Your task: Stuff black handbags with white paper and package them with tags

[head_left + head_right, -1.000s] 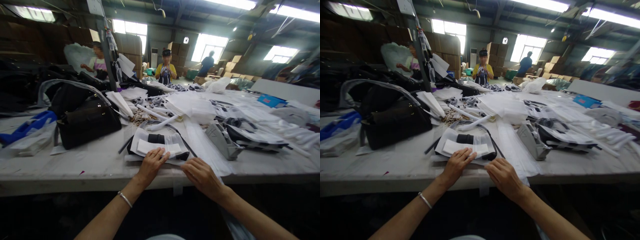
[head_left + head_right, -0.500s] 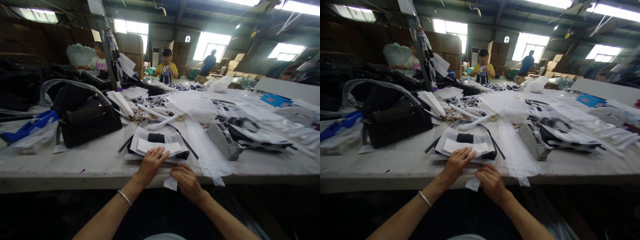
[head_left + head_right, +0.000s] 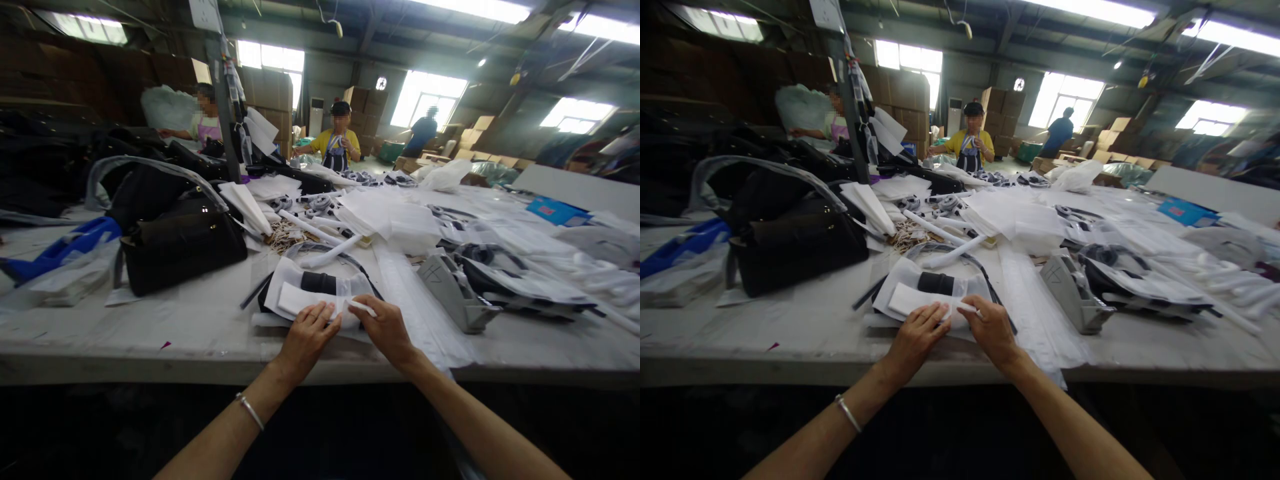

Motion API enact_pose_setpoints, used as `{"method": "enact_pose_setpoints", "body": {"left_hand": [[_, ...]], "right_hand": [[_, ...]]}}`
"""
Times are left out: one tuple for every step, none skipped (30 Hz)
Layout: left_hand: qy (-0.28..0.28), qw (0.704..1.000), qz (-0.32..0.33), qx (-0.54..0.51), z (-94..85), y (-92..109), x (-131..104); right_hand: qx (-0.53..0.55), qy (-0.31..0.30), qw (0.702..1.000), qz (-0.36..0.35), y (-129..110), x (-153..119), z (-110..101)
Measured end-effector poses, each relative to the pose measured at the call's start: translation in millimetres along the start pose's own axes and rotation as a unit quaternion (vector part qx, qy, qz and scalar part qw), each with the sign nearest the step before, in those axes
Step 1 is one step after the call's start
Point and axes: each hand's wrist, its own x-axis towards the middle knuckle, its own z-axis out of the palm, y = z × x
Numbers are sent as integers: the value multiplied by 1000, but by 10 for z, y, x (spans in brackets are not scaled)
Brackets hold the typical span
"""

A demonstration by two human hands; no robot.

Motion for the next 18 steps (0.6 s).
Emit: {"method": "enact_pose_setpoints", "body": {"left_hand": [[4, 1000, -2, -5, -1, 5, 1], [6, 1000, -7, -12, -8, 13, 4], [6, 1000, -14, -20, -21, 23, 7], [1, 999, -23, -31, -41, 37, 11], [-8, 998, -33, -45, -67, 52, 15], [-18, 997, -43, -64, -97, 67, 18], [-27, 995, -52, -85, -128, 81, 21], [-33, 992, -61, -107, -158, 91, 24], [-39, 989, -67, -127, -184, 99, 25], [-44, 986, -71, -142, -206, 103, 27], [-49, 985, -73, -151, -221, 104, 29], [-55, 984, -74, -152, -229, 103, 31], [-61, 985, -71, -147, -230, 101, 35], [-64, 986, -69, -138, -225, 99, 39], [-65, 988, -68, -125, -216, 98, 44], [-62, 990, -67, -111, -204, 99, 49], [-56, 992, -66, -96, -191, 99, 55], [-49, 993, -62, -82, -180, 100, 60]], "right_hand": [[-11, -28, 999, 26, 36, 132, -14], [-19, -64, 997, 50, 75, 250, -16], [-25, -100, 992, 72, 117, 351, -9], [-30, -134, 986, 91, 159, 436, 5], [-34, -164, 980, 107, 200, 505, 24], [-38, -190, 974, 119, 238, 561, 45], [-37, -211, 968, 131, 272, 606, 65], [-33, -230, 962, 142, 302, 643, 83], [-26, -245, 957, 155, 327, 673, 97], [-19, -254, 952, 170, 346, 698, 106], [-14, -258, 948, 186, 362, 721, 111], [-13, -260, 945, 200, 376, 743, 112], [-12, -261, 942, 210, 389, 765, 111], [-12, -266, 939, 219, 403, 788, 108], [-9, -275, 935, 225, 416, 815, 107], [-5, -289, 929, 230, 431, 844, 107], [-5, -304, 924, 232, 444, 877, 109], [-10, -317, 920, 229, 457, 911, 113]]}}
